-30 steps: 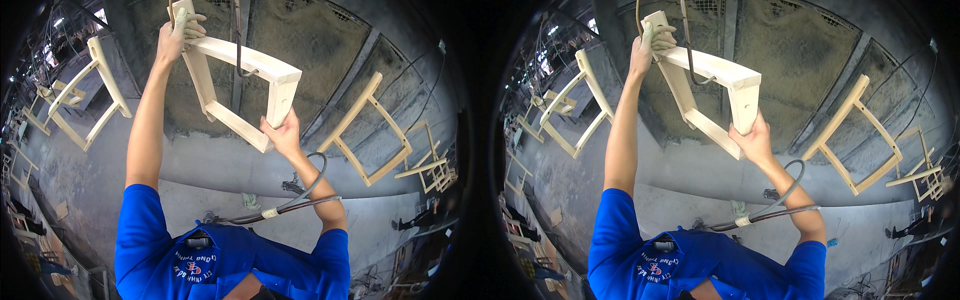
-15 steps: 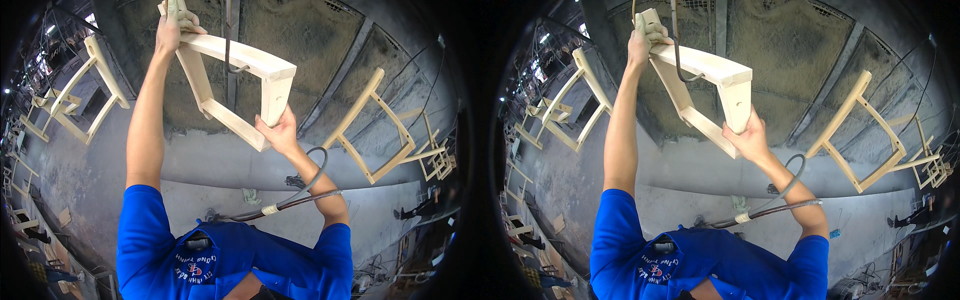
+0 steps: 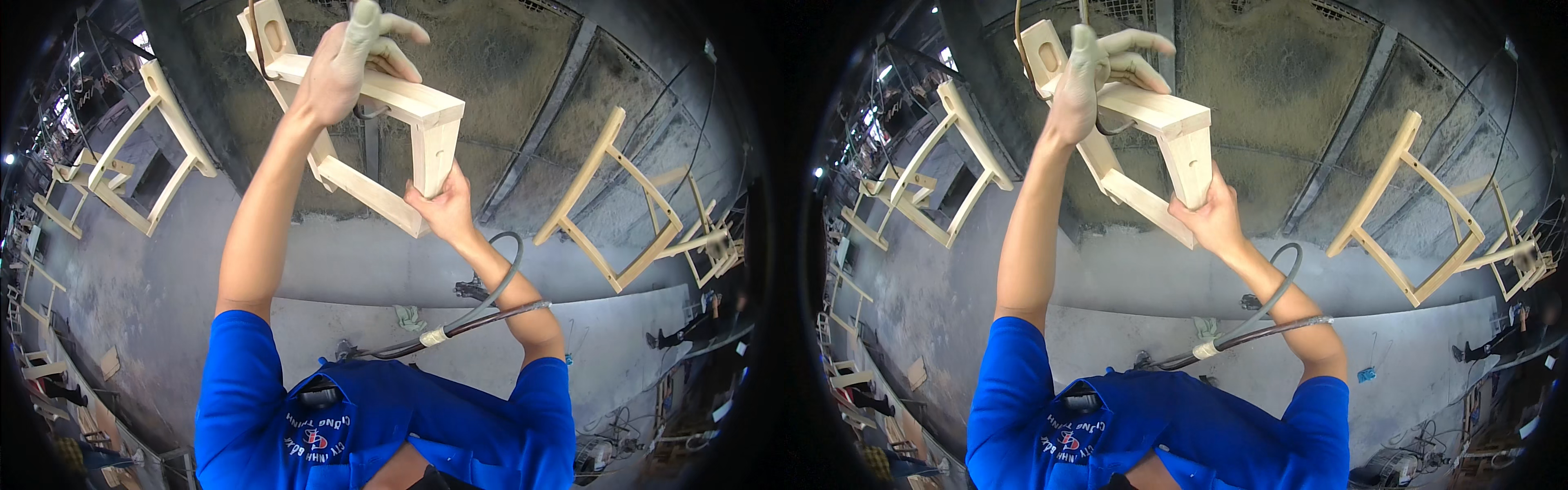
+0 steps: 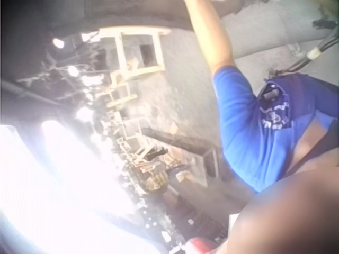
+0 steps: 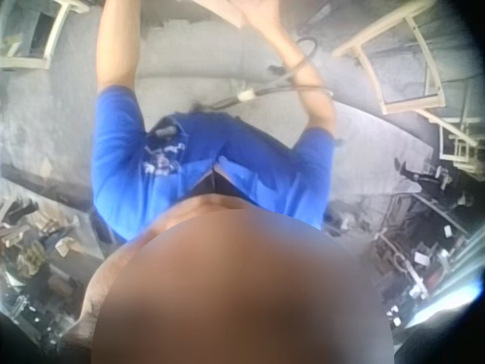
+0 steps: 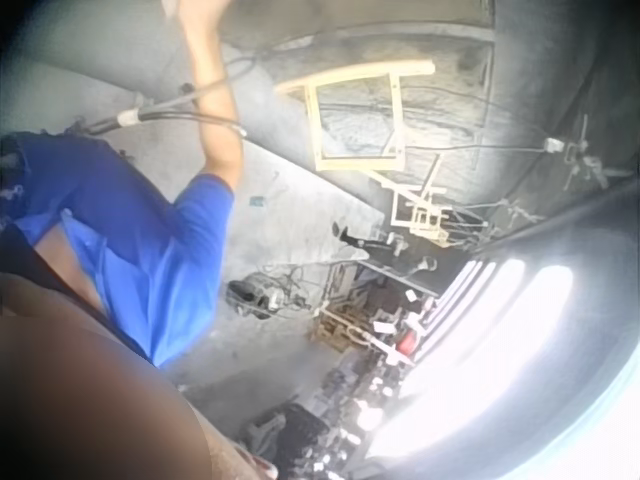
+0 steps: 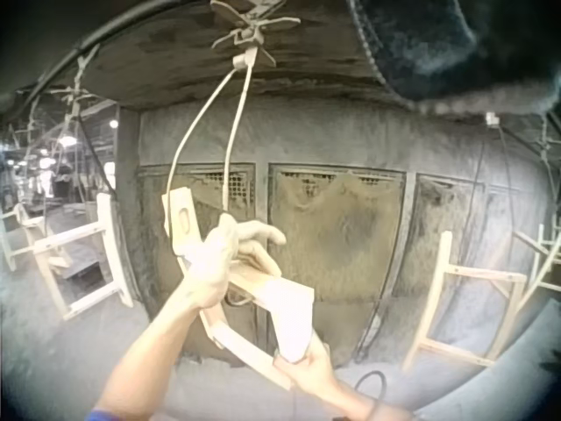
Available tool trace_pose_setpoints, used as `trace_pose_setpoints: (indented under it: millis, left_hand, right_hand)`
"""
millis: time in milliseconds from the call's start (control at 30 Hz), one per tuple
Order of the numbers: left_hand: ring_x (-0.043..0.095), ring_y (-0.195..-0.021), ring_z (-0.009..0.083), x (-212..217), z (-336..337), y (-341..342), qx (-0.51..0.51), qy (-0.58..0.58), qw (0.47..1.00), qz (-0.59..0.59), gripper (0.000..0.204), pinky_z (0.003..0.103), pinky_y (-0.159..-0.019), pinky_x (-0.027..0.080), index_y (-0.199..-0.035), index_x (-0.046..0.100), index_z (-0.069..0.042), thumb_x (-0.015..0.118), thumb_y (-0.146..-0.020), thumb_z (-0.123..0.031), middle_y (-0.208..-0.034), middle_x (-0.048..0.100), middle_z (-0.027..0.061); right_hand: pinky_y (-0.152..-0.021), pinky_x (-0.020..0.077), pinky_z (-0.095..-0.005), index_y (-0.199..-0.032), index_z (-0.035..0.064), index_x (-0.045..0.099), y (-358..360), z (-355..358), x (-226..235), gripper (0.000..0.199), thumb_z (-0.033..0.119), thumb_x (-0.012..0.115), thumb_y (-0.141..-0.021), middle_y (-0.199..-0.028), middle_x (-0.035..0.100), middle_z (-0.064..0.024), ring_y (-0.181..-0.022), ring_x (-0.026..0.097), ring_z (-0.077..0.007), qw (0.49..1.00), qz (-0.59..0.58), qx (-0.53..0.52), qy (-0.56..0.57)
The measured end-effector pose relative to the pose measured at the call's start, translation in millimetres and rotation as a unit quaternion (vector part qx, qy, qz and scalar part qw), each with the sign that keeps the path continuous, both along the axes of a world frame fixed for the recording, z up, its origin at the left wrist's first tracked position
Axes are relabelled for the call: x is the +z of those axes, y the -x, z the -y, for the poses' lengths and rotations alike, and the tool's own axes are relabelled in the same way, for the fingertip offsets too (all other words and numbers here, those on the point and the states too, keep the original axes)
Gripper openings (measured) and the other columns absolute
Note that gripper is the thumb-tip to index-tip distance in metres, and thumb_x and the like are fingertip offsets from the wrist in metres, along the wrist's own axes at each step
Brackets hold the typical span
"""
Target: The person uses a spray gun to apply a light-colored finish to multiple wooden chair frames hanging from hooks. They rotate each frame by hand to coat all sides, then move to the next frame in sequence.
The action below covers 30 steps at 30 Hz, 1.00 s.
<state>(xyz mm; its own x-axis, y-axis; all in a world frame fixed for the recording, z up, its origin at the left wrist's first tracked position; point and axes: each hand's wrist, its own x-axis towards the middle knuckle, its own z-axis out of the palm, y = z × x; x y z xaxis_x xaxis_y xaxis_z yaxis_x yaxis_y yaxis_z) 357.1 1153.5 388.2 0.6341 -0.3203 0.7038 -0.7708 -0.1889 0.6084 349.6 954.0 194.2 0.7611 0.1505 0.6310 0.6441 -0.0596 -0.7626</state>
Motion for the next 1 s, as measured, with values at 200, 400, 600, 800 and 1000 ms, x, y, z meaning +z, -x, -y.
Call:
trace_pose_setpoints:
  millis: [200,400,600,800,1000]
  left_hand:
    - [0.067,-0.061,0.0140,0.0,35.8,-9.9,0.080,0.014,0.995,0.067,0.088,0.026,-0.059,0.051,-0.110,0.070,0.003,0.020,-0.109,-0.070,-0.066,0.070,0.0089]
    - [0.066,-0.103,0.0248,-47.3,23.9,5.2,0.236,0.133,0.892,0.361,0.047,0.036,-0.090,0.051,-0.129,0.062,0.003,0.041,-0.107,-0.032,-0.111,0.069,0.0149]
    - [0.055,-0.139,0.0348,-288.8,83.9,141.5,-0.150,-0.032,0.934,-0.323,0.067,0.045,-0.119,0.040,-0.142,0.058,0.000,0.063,-0.099,-0.052,-0.143,0.061,0.0229]
    - [0.058,-0.077,0.0041,-371.8,100.1,195.2,-0.138,0.015,0.887,-0.440,0.034,0.024,-0.069,0.049,-0.126,0.071,-0.001,0.076,-0.100,-0.022,-0.085,0.068,-0.0042]
    - [0.045,-0.064,0.0045,-313.3,58.2,179.1,-0.181,-0.004,0.893,-0.412,0.028,0.028,-0.055,0.039,-0.110,0.073,-0.001,0.071,-0.104,-0.028,-0.071,0.054,-0.0063]
  right_hand:
    - [-0.093,0.0557,-0.0353,-0.137,0.0004,0.054,11.0,4.1,1.9,0.062,0.012,0.081,-0.082,-0.108,0.075,-0.0127,-0.102,0.073,-0.0182,0.999,-0.019,0.004,-0.029]
    - [-0.094,0.0567,-0.0442,-0.132,-0.0013,0.055,9.4,28.5,-5.9,0.075,0.039,0.090,-0.080,-0.116,0.073,-0.0242,-0.107,0.074,-0.0362,0.994,-0.004,-0.087,0.063]
    - [-0.089,0.0537,-0.0554,-0.126,-0.0071,0.049,-34.8,80.8,-85.7,0.086,0.059,0.083,-0.083,-0.120,0.064,-0.0314,-0.110,0.065,-0.0481,0.930,-0.033,-0.279,0.239]
    - [-0.092,0.0527,-0.0548,-0.134,-0.0091,0.056,-16.6,127.0,-211.0,0.092,0.073,0.062,-0.092,-0.123,0.063,-0.0328,-0.110,0.064,-0.0485,0.783,-0.191,-0.289,0.516]
    - [-0.091,0.0542,-0.0569,-0.118,-0.0073,0.069,103.0,78.5,-311.4,0.073,0.062,0.059,-0.098,-0.116,0.072,-0.0295,-0.105,0.070,-0.0434,0.570,-0.418,-0.063,0.705]
